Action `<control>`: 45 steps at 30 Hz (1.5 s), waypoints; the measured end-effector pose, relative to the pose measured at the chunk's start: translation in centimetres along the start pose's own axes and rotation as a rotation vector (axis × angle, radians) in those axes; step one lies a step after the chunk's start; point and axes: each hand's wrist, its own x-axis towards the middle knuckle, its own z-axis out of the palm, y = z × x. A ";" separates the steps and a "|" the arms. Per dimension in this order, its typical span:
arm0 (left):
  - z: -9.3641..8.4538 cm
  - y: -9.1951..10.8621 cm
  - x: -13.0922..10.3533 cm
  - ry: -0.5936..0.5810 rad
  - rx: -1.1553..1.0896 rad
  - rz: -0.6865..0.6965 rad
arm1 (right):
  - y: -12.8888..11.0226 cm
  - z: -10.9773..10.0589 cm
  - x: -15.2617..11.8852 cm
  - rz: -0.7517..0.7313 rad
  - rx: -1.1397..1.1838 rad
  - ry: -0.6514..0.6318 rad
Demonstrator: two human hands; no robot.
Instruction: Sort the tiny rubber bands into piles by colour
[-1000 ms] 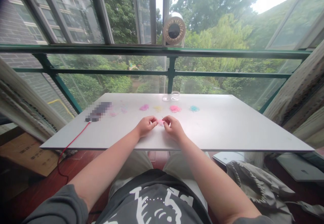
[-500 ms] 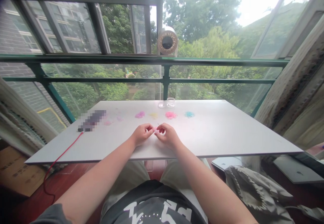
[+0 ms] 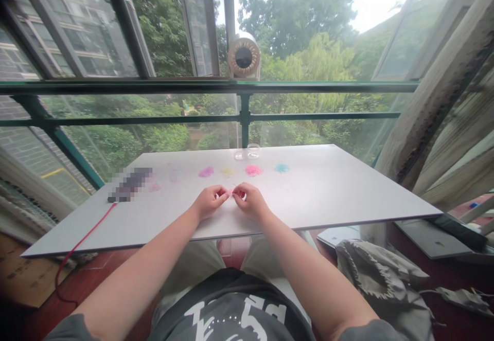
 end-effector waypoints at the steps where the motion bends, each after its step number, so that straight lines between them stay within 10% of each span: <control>1: 0.0 0.0 0.0 0.000 0.001 0.000 | 0.0 0.0 0.0 0.008 0.003 0.000; 11: -0.1 0.3 -0.3 0.004 -0.041 -0.030 | 0.1 -0.7 0.1 0.091 -0.043 -0.014; 23: -0.3 0.5 -0.3 0.002 -0.008 -0.074 | 9.3 -10.6 4.8 0.621 -0.522 0.127; 36: -0.2 0.4 -0.4 0.008 0.010 -0.067 | 10.6 -15.4 7.5 0.615 -0.700 -0.161; 45: 0.6 -0.1 0.4 0.101 0.171 -0.109 | 5.2 -9.8 4.9 0.304 -0.441 -0.511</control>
